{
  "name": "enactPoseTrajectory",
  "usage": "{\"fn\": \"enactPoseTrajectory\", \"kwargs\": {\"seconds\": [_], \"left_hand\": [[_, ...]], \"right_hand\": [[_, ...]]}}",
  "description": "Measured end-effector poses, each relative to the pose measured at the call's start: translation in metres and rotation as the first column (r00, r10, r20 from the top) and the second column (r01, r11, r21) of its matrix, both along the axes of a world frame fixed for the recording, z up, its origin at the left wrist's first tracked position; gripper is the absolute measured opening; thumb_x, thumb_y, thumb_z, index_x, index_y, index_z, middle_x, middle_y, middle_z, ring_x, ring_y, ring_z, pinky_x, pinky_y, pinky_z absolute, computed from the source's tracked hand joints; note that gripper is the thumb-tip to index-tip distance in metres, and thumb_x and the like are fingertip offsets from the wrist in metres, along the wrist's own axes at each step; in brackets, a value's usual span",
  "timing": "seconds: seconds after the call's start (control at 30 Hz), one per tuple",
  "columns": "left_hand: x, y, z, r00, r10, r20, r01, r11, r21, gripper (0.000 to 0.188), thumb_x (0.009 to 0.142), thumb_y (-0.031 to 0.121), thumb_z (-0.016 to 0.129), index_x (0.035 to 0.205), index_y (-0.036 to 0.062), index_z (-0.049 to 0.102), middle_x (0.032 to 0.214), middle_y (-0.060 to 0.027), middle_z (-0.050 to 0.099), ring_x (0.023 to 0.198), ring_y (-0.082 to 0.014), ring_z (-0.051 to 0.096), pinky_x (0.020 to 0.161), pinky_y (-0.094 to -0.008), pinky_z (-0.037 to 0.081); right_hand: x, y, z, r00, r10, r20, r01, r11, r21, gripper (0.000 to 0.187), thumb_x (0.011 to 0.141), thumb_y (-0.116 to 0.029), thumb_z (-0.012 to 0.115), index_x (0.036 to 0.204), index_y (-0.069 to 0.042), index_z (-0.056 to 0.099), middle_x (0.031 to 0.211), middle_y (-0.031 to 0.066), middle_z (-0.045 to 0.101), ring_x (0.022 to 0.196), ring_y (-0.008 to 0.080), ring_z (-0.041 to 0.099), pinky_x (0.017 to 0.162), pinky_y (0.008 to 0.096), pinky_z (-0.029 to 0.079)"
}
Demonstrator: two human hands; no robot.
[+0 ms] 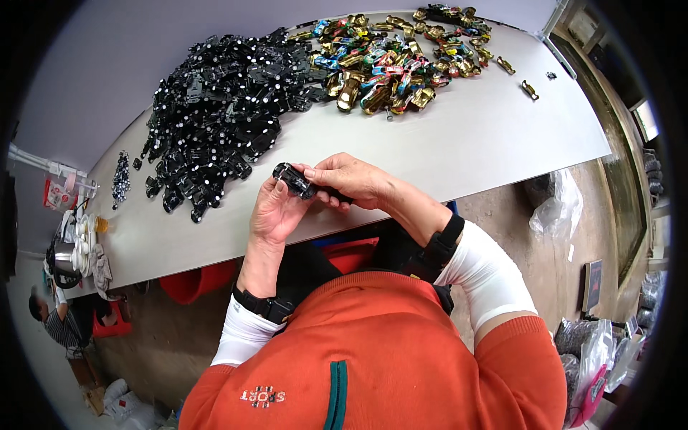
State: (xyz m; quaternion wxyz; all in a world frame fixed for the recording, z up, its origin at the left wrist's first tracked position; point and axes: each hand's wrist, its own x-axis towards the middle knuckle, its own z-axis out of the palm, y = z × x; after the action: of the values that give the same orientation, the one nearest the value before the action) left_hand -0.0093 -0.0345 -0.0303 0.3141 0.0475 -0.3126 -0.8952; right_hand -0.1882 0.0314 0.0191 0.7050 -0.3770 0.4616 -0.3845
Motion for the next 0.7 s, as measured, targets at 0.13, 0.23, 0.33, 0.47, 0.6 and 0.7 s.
{"fn": "enactPoseTrajectory", "kwargs": {"seconds": [0.13, 0.23, 0.33, 0.47, 0.6, 0.7], "left_hand": [[0.0, 0.0, -0.011, 0.999, -0.019, -0.043, 0.025, 0.992, 0.124, 0.039, 0.084, 0.023, 0.067, 0.114, 0.0025, 0.053, 0.112, -0.0104, 0.057, 0.102, -0.0237, 0.056, 0.091, -0.04, 0.046], [0.0, 0.002, -0.011, 0.999, 0.008, -0.049, 0.0, 0.985, 0.172, 0.039, 0.084, 0.023, 0.066, 0.116, 0.0048, 0.052, 0.11, -0.0088, 0.058, 0.101, -0.0219, 0.057, 0.091, -0.039, 0.047], [0.002, 0.003, -0.01, 0.998, 0.002, -0.06, 0.009, 0.982, 0.189, 0.04, 0.084, 0.022, 0.066, 0.117, 0.0052, 0.051, 0.11, -0.0085, 0.058, 0.101, -0.0213, 0.057, 0.09, -0.038, 0.048], [0.001, 0.006, -0.009, 0.997, 0.007, -0.072, 0.001, 0.994, 0.105, 0.041, 0.084, 0.021, 0.067, 0.118, 0.0044, 0.05, 0.113, -0.009, 0.058, 0.101, -0.0214, 0.057, 0.085, -0.0354, 0.049], [0.004, 0.017, 0.008, 0.998, 0.002, -0.068, -0.005, 0.999, -0.045, 0.043, 0.082, 0.022, 0.069, 0.116, 0.0, 0.053, 0.114, -0.0117, 0.057, 0.099, -0.0201, 0.058, 0.076, -0.034, 0.051], [0.014, 0.021, 0.01, 0.994, -0.109, -0.022, 0.111, 0.99, 0.084, 0.045, 0.082, 0.022, 0.069, 0.117, -0.001, 0.053, 0.11, -0.0131, 0.06, 0.091, -0.0216, 0.062, 0.066, -0.0307, 0.053]], "right_hand": [[0.001, 0.009, -0.003, 0.987, -0.076, 0.142, 0.069, 0.996, 0.056, 0.031, 0.093, -0.035, 0.053, 0.084, -0.005, 0.058, 0.062, -0.0009, 0.053, 0.048, 0.0053, 0.047, 0.04, 0.019, 0.037], [0.002, 0.011, -0.006, 0.987, -0.081, 0.142, 0.074, 0.996, 0.055, 0.026, 0.093, -0.029, 0.055, 0.086, -0.005, 0.058, 0.064, -0.0004, 0.054, 0.051, 0.0053, 0.047, 0.041, 0.0187, 0.037], [0.005, 0.011, -0.006, 0.977, -0.09, 0.195, 0.078, 0.994, 0.071, 0.021, 0.092, -0.025, 0.057, 0.087, -0.004, 0.058, 0.066, -0.0005, 0.055, 0.054, 0.0055, 0.049, 0.041, 0.0185, 0.037], [0.008, 0.012, -0.007, 0.97, -0.141, 0.2, 0.127, 0.988, 0.083, 0.02, 0.091, -0.023, 0.058, 0.088, -0.003, 0.058, 0.066, -0.0002, 0.055, 0.054, 0.0057, 0.049, 0.041, 0.0189, 0.037], [-0.007, 0.01, 0.004, 0.99, -0.137, -0.019, 0.133, 0.98, -0.148, 0.018, 0.09, -0.02, 0.058, 0.086, -0.003, 0.06, 0.063, 0.0004, 0.055, 0.052, 0.0057, 0.049, 0.041, 0.0204, 0.038], [-0.02, 0.008, 0.043, 0.845, 0.01, -0.535, -0.194, 0.938, -0.288, 0.008, 0.084, -0.01, 0.058, 0.083, -0.004, 0.063, 0.062, 0.0003, 0.056, 0.054, 0.0073, 0.051, 0.047, 0.0227, 0.041]]}}
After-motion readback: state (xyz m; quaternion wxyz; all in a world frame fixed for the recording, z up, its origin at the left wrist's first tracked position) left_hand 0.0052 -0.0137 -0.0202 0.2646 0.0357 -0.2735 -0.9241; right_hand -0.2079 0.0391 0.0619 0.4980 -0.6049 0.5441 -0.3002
